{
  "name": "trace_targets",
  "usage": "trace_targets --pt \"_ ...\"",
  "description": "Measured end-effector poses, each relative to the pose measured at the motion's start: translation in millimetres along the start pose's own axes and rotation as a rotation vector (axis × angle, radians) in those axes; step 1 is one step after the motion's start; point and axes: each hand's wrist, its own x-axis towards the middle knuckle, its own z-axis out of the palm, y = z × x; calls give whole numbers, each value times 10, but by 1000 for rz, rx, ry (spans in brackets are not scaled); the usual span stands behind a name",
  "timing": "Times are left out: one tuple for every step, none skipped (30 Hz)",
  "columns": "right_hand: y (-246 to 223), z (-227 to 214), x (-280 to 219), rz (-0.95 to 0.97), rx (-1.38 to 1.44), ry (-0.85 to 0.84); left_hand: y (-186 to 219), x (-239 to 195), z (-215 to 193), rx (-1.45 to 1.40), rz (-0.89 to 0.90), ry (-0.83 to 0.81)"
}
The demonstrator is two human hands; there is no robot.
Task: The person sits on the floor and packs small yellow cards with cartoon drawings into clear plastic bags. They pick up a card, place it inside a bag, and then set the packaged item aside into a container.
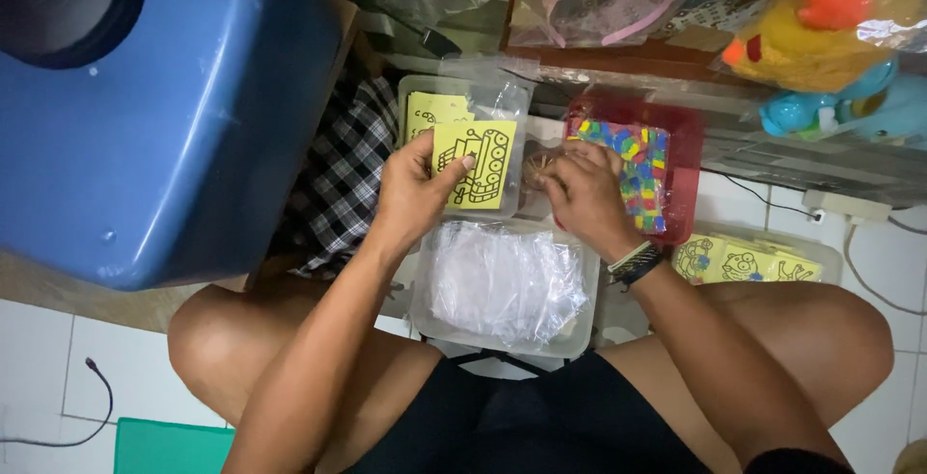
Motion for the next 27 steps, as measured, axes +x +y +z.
trace_targets --pt "33 -71 14 3 63 18 -50 -6 7 15 2 -8" --pt "70 -140 27 5 126 36 -102 -9 16 30 4 -17" --pt "32 -284 88 8 125 36 -152 -8 28 30 3 -19" --pt "-2 -426 151 0 208 118 -205 -4 41 153 12 -29" --pt "-35 -570 204 -5 290 199 -261 -5 59 274 19 -40" --pt "-128 -720 273 0 289 198 -272 4 75 274 16 -44" --pt "-215 -875 329 5 431 241 -286 3 104 329 33 -64" --pt "-300 -1032 386 9 573 285 -300 1 135 384 49 -83" --pt "-370 -1113 427 14 570 287 -278 -2 156 383 49 -89" --pt "-441 -1197 468 -40 666 287 -253 -5 178 395 68 -110" --pt "-517 -1273 508 -95 766 287 -226 -17 190 411 83 -131" --pt "-543 -1254 510 -89 767 289 -238 -39 196 413 81 -135" --pt "-573 -1229 523 -78 757 288 -244 -48 190 393 99 -172" --pt "-607 -1206 537 -67 747 288 -248 -58 181 373 116 -209" --pt "-598 -1201 552 -65 750 294 -229 -65 194 379 117 -212" --pt "-592 -1193 568 -84 679 263 -210 -73 203 344 105 -217" --pt "-590 -1181 579 -101 609 229 -198 -91 211 307 89 -221" --pt "-592 -1118 561 -98 612 231 -207 -89 205 312 87 -224" --pt "-589 -1064 545 -59 708 207 -218 -88 211 292 83 -218" --pt "-589 -1008 530 -19 803 181 -229 -88 213 272 78 -213" --pt "-594 -1012 520 -19 802 179 -231 -81 222 271 78 -212" --pt "-603 -1015 512 1 828 165 -233 -75 228 258 58 -214" --pt "-615 -1016 509 18 855 149 -233 -71 229 245 39 -213" --pt "-624 -995 500 15 855 145 -223 -83 257 244 39 -210" --pt "-633 -972 492 20 842 140 -214 -91 283 182 11 -220" --pt "-640 -949 485 25 829 136 -205 -99 310 120 -17 -230" --pt "-634 -901 479 25 830 133 -187 -105 310 120 -19 -228"
